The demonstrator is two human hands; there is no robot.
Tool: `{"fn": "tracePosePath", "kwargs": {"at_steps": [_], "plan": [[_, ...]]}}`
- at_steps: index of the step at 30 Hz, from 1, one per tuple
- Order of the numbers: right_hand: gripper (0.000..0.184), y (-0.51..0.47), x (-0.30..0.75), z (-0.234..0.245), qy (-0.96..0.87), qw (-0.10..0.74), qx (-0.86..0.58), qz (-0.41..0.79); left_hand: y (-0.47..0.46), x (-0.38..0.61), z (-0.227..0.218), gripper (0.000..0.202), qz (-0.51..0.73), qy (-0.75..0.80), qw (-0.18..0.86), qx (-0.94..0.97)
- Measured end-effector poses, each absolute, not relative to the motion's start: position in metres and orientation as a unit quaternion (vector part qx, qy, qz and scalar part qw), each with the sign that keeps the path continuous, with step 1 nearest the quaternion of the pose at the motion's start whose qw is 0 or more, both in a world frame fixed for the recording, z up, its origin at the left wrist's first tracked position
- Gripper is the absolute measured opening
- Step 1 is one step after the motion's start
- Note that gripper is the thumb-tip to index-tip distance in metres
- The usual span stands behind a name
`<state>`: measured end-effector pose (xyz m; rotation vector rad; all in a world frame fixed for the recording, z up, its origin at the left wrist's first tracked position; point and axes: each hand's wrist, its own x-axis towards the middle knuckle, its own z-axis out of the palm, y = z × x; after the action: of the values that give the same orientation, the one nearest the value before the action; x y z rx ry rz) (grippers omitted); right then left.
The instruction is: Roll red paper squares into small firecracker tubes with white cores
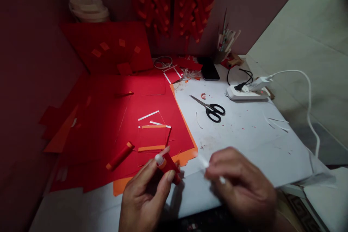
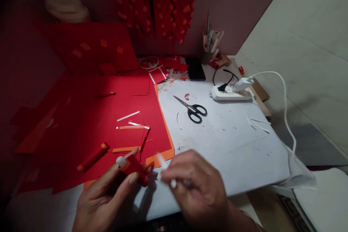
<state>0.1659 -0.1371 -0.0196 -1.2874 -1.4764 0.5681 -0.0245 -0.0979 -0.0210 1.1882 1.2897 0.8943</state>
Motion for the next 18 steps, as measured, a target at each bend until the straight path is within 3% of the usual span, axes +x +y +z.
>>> {"fn": "tracePosePath", "kwargs": {"at_steps": [2, 4, 5, 8, 10, 13, 18], "plan": [[0.038, -0.132, 0.178, -0.021, -0.596, 0.44, -0.651, 0.163, -0.097, -0.024, -0.021, 0.018, 0.386, 0.553, 0.577, 0.462], [0.062, -0.126, 0.186, -0.025, -0.58, 0.377, -0.712, 0.124, -0.096, -0.025, -0.022, 0.021, 0.385, 0.552, 0.602, 0.43], [0.062, -0.123, 0.188, -0.027, -0.582, 0.364, -0.721, 0.097, -0.095, -0.026, -0.023, 0.023, 0.383, 0.546, 0.619, 0.415], [0.027, -0.123, 0.181, -0.029, -0.604, 0.379, -0.7, 0.04, -0.093, -0.027, -0.026, 0.027, 0.391, 0.526, 0.667, 0.354], [0.014, -0.126, 0.169, -0.028, -0.618, 0.416, -0.663, 0.073, -0.092, -0.026, -0.026, 0.029, 0.404, 0.517, 0.686, 0.315], [0.005, -0.131, 0.149, -0.029, -0.618, 0.449, -0.607, 0.217, -0.091, -0.023, -0.024, 0.029, 0.416, 0.516, 0.688, 0.295], [0.022, -0.131, 0.13, -0.037, -0.594, 0.438, -0.582, 0.341, -0.088, -0.018, -0.018, 0.024, 0.445, 0.52, 0.657, 0.316]]}}
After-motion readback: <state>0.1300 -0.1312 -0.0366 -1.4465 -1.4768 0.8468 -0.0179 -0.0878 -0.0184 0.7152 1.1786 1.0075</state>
